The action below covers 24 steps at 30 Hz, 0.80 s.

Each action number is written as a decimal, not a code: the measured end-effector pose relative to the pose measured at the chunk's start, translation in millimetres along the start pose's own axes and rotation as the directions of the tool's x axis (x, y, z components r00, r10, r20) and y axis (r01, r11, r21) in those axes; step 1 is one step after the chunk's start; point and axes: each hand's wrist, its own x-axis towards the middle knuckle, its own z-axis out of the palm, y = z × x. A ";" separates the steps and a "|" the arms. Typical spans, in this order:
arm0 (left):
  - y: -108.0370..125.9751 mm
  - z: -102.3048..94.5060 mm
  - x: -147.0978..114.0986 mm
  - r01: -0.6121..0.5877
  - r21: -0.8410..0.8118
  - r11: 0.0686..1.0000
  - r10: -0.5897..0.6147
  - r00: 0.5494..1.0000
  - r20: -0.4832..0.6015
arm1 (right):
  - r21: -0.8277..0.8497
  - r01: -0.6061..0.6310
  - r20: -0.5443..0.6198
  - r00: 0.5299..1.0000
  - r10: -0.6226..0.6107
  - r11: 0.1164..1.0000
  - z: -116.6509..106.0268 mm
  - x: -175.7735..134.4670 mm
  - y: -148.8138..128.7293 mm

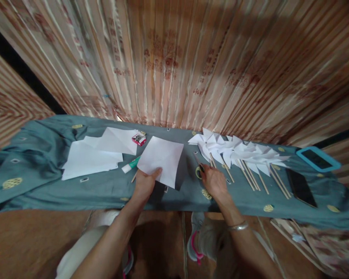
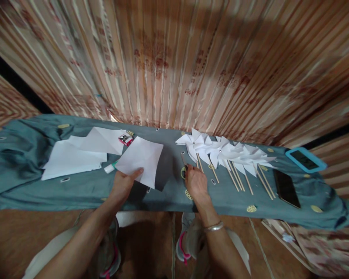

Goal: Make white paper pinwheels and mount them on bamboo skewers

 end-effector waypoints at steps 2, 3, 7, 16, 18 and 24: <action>3.2 -2.3 3.6 -0.052 0.028 0.998 0.051 0.999 0.006 | 0.006 0.020 0.039 0.999 -0.020 1.000 -2.1 -3.3 -0.2; 4.4 -3.6 5.5 -0.072 0.042 0.997 0.072 0.997 0.003 | 0.014 0.032 0.050 0.998 -0.033 0.999 -3.0 -4.9 -0.4; 9.0 -9.0 12.1 -0.141 0.124 0.982 0.145 0.989 -0.025 | 0.031 0.073 0.097 0.992 -0.076 0.997 -8.2 -10.8 -2.8; 19.1 -13.7 22.8 -0.153 0.190 0.970 0.165 0.985 -0.049 | 0.792 -0.155 0.231 0.971 -0.056 0.591 -3.6 -13.6 -13.9; 16.6 -15.6 24.9 -0.131 0.182 0.974 0.145 0.987 -0.066 | 0.923 -0.285 0.317 0.944 -0.088 0.260 -0.4 -13.6 -17.6; 14.2 -21.4 31.7 -0.145 0.258 0.955 0.170 0.982 -0.076 | 0.852 -0.500 0.450 0.850 -0.274 -0.153 0.0 -24.6 -33.6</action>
